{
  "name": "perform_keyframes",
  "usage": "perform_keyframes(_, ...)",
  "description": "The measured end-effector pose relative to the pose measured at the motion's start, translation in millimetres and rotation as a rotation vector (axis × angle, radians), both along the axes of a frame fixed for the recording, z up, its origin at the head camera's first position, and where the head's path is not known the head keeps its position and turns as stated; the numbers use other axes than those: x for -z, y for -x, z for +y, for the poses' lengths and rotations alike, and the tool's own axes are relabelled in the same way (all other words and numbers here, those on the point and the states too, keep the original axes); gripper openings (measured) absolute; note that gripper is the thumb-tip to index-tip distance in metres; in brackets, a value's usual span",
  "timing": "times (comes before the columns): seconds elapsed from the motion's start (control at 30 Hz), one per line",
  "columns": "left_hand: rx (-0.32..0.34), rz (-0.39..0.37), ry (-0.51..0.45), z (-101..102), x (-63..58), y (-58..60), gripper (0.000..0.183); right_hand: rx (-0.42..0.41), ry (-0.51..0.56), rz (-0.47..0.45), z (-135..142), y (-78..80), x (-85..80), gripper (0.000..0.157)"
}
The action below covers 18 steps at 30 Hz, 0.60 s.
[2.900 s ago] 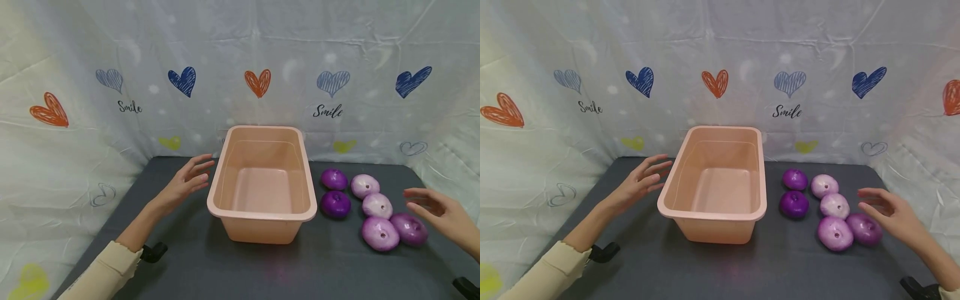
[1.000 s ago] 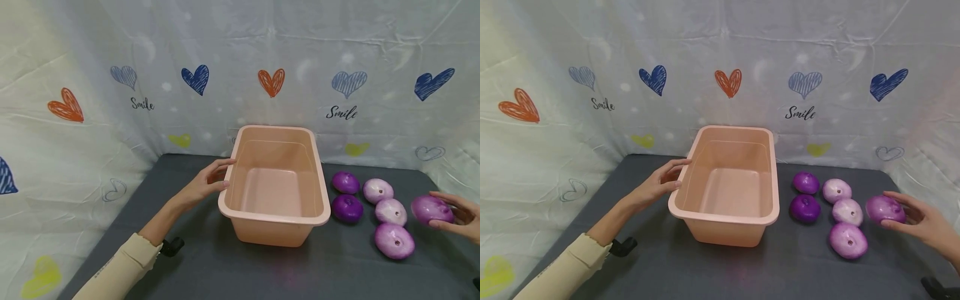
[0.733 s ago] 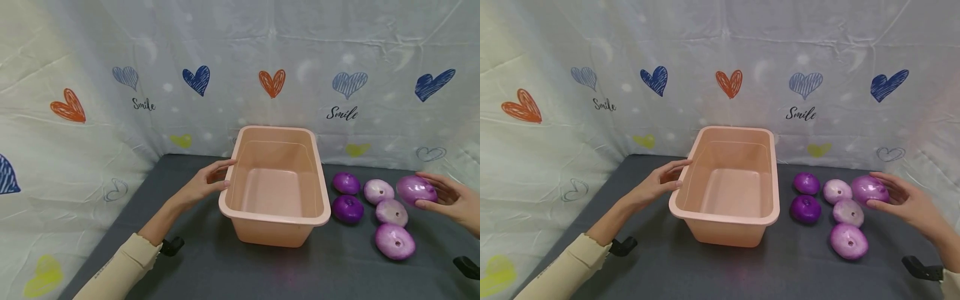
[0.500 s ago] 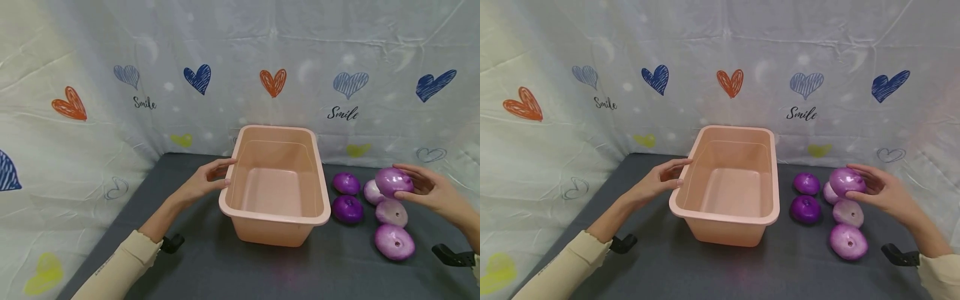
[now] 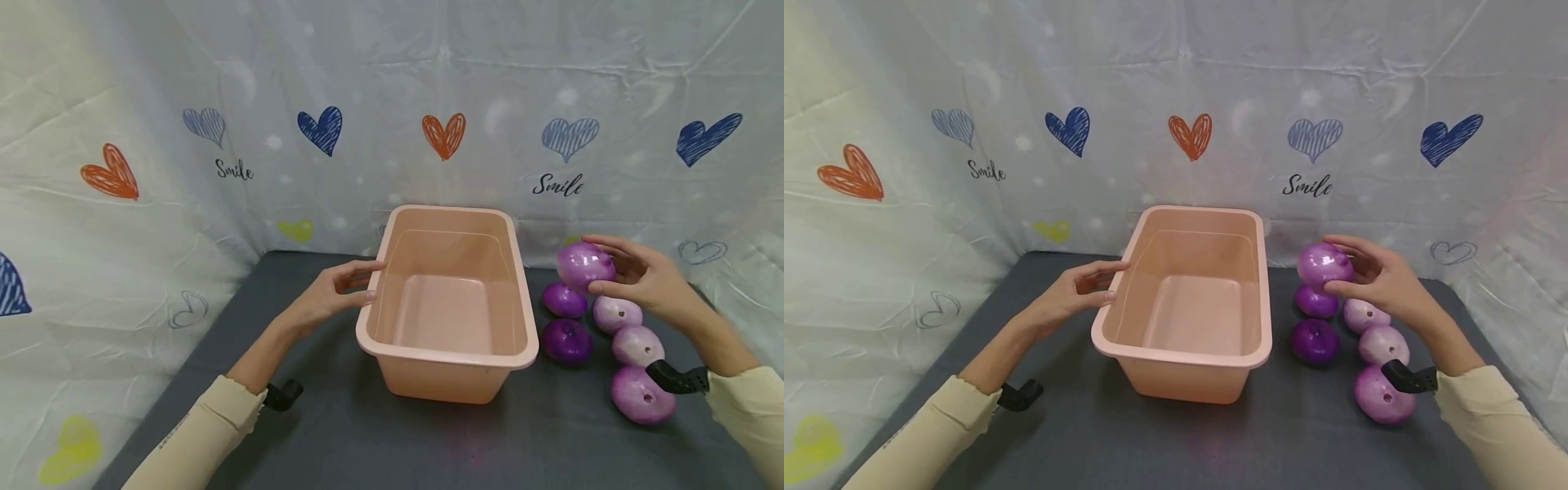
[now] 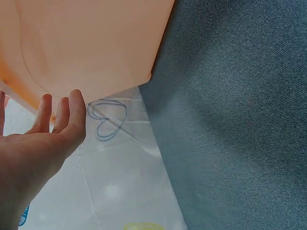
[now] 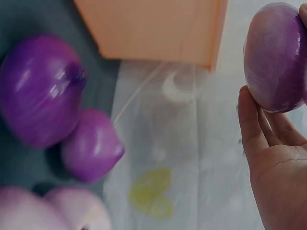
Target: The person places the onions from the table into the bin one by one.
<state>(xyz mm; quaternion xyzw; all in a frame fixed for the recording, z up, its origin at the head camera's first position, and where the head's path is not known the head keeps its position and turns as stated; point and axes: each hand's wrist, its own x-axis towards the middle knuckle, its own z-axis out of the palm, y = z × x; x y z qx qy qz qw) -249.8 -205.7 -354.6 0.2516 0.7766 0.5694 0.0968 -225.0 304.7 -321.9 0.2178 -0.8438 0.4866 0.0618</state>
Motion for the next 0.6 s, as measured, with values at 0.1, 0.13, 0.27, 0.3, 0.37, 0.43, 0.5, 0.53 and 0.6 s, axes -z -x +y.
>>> perform_keyframes(0.1, 0.003, 0.002, -0.004, 0, 0.2, -0.3, 0.058, -0.01, -0.005, 0.022, -12, 6.3, -4.5, 0.069)
perform_keyframes(0.13, 0.001, 0.001, -0.004, 0, 0.0, -0.7, 0.058, -0.016, -0.005, 0.033, -16, 8.0, -6.0, 0.069)
perform_keyframes(0.27, -0.002, -0.011, -0.002, 1, -0.3, -1.6, 0.058, -0.086, 0.028, 0.049, -31, 14.2, -11.7, 0.07)
perform_keyframes(0.3, -0.004, -0.014, 0.0, 1, -0.3, -1.7, 0.058, -0.1, 0.034, 0.048, -35, 15.4, -13.0, 0.071)
perform_keyframes(0.37, -0.004, -0.017, 0.001, 1, -0.5, -1.8, 0.058, -0.126, 0.051, 0.035, -44, 17.4, -15.3, 0.07)
perform_keyframes(0.43, -0.005, -0.018, 0.001, 0, -0.7, -2.1, 0.058, -0.148, 0.059, 0.024, -52, 19.1, -17.2, 0.07)
perform_keyframes(0.5, -0.004, -0.018, 0.001, 0, -0.7, -2.3, 0.059, -0.172, 0.068, 0.023, -58, 22.2, -18.2, 0.07)
perform_keyframes(0.53, -0.006, -0.019, 0.0, 0, -0.7, -2.3, 0.059, -0.188, 0.075, 0.02, -61, 23.6, -18.7, 0.069)
perform_keyframes(0.6, -0.008, -0.023, -0.001, 0, -0.7, -2.3, 0.058, -0.222, 0.086, 0.023, -67, 26.4, -20.0, 0.069)
